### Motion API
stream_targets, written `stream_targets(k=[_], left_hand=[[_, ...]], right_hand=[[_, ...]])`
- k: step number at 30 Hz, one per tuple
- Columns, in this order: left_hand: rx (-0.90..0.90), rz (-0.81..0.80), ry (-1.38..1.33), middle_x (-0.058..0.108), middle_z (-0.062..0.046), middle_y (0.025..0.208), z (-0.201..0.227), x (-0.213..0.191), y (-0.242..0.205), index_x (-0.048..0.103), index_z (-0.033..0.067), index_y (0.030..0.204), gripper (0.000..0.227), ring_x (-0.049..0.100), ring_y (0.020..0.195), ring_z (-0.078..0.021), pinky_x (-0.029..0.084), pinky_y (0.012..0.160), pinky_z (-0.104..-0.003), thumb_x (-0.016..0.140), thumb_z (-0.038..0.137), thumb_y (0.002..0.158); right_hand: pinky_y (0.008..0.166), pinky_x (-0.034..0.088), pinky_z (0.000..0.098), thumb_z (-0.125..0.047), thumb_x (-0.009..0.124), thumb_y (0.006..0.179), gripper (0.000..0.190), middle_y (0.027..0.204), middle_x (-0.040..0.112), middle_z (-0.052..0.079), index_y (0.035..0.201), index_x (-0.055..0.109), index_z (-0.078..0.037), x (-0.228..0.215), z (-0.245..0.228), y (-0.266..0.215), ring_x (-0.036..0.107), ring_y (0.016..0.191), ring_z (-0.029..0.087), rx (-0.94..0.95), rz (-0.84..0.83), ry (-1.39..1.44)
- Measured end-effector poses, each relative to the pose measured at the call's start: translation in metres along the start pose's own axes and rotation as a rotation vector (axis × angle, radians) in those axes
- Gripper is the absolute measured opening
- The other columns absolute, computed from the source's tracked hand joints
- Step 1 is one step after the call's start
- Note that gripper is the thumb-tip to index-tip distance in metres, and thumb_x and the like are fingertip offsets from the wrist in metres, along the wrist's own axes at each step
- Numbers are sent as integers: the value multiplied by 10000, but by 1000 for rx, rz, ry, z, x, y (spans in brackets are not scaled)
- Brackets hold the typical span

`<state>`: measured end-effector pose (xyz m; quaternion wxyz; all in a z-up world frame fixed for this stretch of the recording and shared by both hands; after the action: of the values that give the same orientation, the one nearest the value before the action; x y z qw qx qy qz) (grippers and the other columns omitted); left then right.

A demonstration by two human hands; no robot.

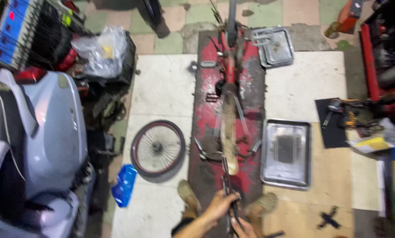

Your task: The person removes the front wheel of a bicycle using a wrench and then detaches the chain and rear wheel by hand and with a tool.

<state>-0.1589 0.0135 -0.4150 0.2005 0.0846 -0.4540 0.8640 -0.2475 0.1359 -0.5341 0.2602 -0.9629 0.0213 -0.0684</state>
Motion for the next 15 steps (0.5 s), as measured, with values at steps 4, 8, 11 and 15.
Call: stream_targets(k=[4,8,11,15], left_hand=[[-24,64,-27,663,-13,729,-12,94,6,671,95,911,154,603,550,-105,468,502,-273,689,236,969],[-4,-37,-56,630,-3,764,-29,182,14,673,95,934,132,571,613,-112,460,529,-272,694,216,982],[83,-21,126,694,-20,870,-39,221,17,720,49,1004,169,627,793,-103,505,643,-229,691,215,999],[-113,-20,86,694,-23,894,-42,254,14,715,82,1047,154,635,810,-143,530,632,-292,673,194,951]], right_hand=[[530,353,291,-326,589,996,434,749,689,93,1359,655,-98,-100,-39,-71,511,567,130,397,46,169],[343,309,289,-353,578,976,449,568,658,86,1349,652,-114,-180,-81,-130,458,329,122,365,85,186],[339,256,272,-346,563,998,441,577,647,57,1309,685,-58,-209,-85,-159,409,333,92,342,77,227],[345,262,267,-314,599,1005,403,608,599,34,1284,690,-38,-236,-93,-174,402,352,77,340,99,283]])
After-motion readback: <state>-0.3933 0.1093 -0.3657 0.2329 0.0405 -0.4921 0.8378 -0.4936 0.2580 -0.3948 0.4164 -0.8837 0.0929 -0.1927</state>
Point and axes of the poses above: each hand's wrist, its own y-axis towards the middle knuckle, its own x-axis out of the palm, z = x × y, the point moved 4 cm from there along y, towards the middle knuckle
